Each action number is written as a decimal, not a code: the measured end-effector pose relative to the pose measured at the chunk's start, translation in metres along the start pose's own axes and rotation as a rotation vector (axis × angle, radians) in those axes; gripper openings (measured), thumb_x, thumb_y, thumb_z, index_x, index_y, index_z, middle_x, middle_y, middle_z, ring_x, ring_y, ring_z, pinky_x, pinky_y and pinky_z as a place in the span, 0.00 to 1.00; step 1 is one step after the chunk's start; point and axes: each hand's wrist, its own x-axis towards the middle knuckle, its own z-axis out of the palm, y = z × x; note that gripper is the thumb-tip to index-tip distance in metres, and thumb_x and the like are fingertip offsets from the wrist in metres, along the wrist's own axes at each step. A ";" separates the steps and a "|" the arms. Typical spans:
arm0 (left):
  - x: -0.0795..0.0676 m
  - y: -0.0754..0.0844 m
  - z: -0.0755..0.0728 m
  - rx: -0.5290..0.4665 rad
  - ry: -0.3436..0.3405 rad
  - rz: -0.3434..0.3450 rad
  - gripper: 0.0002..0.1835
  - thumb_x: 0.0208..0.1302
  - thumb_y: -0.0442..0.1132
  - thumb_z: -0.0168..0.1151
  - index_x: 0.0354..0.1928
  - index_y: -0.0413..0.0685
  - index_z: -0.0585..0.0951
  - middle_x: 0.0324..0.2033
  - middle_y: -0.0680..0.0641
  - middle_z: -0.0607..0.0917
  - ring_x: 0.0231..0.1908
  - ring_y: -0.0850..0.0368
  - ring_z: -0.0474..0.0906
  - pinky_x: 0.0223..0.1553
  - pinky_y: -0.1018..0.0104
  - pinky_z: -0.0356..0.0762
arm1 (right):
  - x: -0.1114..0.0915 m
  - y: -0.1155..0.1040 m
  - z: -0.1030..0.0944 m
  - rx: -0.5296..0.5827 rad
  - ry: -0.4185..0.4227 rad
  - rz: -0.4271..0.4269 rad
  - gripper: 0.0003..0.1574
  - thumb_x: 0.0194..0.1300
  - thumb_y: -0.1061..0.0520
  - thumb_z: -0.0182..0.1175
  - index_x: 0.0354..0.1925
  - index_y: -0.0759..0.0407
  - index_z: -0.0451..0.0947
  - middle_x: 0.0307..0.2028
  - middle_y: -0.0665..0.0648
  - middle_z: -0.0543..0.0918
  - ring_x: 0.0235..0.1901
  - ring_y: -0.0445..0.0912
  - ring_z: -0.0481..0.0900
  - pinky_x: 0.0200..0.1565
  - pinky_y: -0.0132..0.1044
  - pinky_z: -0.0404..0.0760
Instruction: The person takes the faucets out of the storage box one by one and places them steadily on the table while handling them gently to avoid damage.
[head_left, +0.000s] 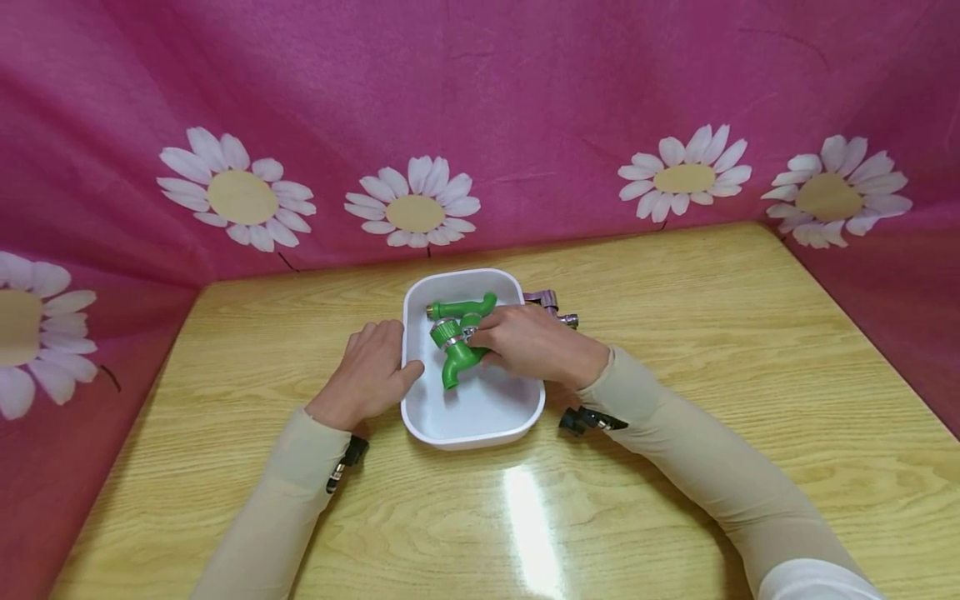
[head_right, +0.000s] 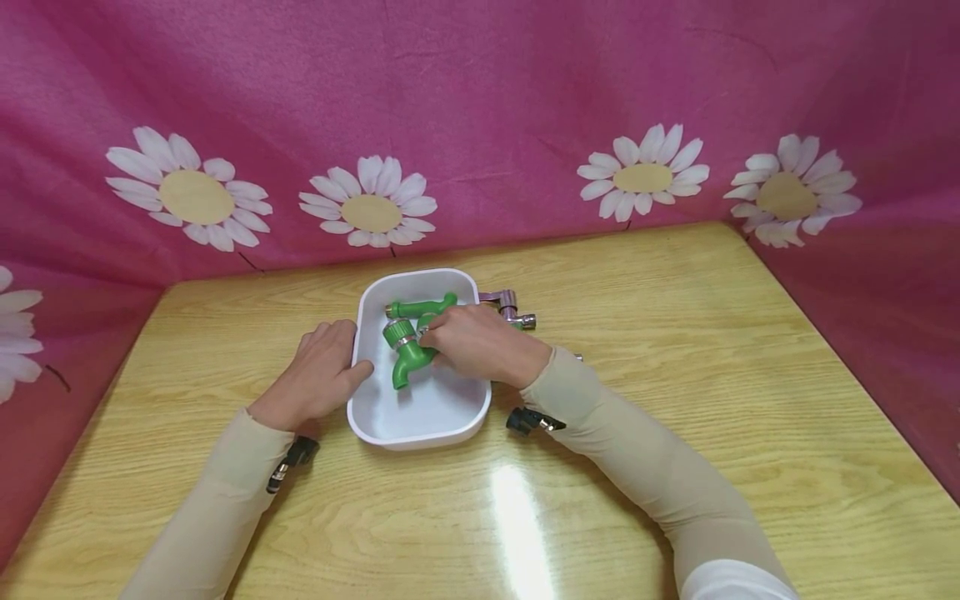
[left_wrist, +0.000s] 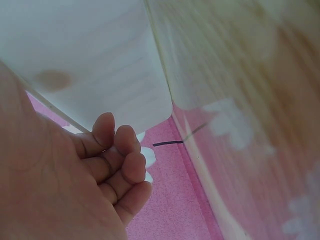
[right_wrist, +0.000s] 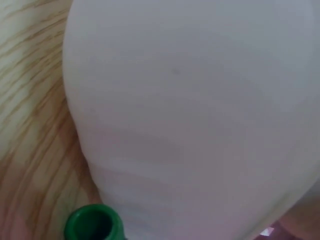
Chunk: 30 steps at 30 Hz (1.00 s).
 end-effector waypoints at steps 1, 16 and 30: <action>0.000 0.000 0.000 -0.001 0.002 0.001 0.19 0.65 0.49 0.53 0.46 0.40 0.72 0.35 0.45 0.74 0.42 0.47 0.66 0.46 0.57 0.60 | 0.000 0.000 0.000 -0.001 0.001 0.000 0.15 0.64 0.53 0.72 0.49 0.51 0.89 0.45 0.50 0.92 0.49 0.47 0.88 0.49 0.42 0.87; -0.001 0.000 0.000 -0.010 0.008 0.004 0.19 0.66 0.49 0.55 0.47 0.40 0.72 0.36 0.45 0.75 0.43 0.47 0.67 0.47 0.56 0.60 | -0.001 -0.004 -0.002 -0.040 -0.010 -0.018 0.16 0.64 0.52 0.72 0.50 0.50 0.89 0.47 0.51 0.92 0.48 0.46 0.88 0.47 0.41 0.87; -0.001 0.000 -0.002 0.005 0.011 0.011 0.21 0.65 0.49 0.54 0.49 0.39 0.73 0.37 0.44 0.76 0.44 0.47 0.68 0.47 0.56 0.62 | -0.002 -0.014 0.001 -0.102 0.047 -0.116 0.12 0.64 0.54 0.71 0.47 0.50 0.89 0.41 0.50 0.92 0.41 0.46 0.87 0.46 0.40 0.86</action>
